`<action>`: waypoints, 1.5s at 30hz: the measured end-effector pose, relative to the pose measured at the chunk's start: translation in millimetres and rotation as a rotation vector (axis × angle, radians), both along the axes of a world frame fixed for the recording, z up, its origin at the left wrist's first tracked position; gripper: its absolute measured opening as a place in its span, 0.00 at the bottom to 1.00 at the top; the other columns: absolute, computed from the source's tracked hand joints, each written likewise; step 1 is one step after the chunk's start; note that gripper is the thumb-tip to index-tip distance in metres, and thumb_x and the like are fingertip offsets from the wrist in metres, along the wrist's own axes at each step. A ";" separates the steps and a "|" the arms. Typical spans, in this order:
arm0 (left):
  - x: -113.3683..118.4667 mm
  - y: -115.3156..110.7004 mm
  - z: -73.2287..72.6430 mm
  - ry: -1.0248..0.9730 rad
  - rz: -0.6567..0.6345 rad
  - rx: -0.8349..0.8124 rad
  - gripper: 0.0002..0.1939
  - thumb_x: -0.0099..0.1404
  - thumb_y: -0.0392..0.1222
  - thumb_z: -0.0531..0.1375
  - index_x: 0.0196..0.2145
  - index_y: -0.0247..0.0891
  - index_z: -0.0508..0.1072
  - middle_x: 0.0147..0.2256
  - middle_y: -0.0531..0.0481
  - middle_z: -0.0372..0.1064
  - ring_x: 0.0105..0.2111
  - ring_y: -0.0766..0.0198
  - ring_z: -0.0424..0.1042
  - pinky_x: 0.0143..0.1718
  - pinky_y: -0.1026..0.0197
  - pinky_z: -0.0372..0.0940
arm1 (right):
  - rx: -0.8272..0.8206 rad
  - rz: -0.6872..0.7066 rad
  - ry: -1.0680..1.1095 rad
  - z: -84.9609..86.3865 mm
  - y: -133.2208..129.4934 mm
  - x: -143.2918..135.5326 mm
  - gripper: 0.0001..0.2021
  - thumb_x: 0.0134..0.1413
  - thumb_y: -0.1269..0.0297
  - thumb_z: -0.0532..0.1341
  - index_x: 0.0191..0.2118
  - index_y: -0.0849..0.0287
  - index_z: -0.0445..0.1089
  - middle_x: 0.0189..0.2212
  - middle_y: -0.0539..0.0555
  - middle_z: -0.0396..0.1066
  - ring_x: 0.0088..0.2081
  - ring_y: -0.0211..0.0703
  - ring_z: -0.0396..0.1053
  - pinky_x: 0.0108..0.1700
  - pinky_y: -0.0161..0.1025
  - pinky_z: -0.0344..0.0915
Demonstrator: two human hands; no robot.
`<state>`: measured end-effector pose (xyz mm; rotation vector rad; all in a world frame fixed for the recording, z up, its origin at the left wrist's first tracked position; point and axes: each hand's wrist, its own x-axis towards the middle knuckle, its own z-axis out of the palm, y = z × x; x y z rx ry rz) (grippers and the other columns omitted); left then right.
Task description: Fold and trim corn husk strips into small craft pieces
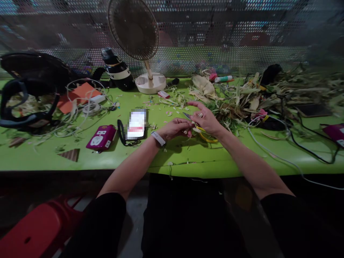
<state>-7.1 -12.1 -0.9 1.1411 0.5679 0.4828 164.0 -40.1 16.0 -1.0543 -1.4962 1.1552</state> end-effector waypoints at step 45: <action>23.1 -2.4 -5.2 -0.325 0.663 -0.010 0.09 0.57 0.36 0.66 0.37 0.38 0.74 0.40 0.51 0.78 0.39 0.69 0.75 0.45 0.64 0.68 | -0.036 0.037 0.051 -16.2 -3.2 -18.6 0.17 0.52 0.49 0.63 0.27 0.56 0.62 0.15 0.41 0.57 0.16 0.30 0.54 0.20 0.31 0.58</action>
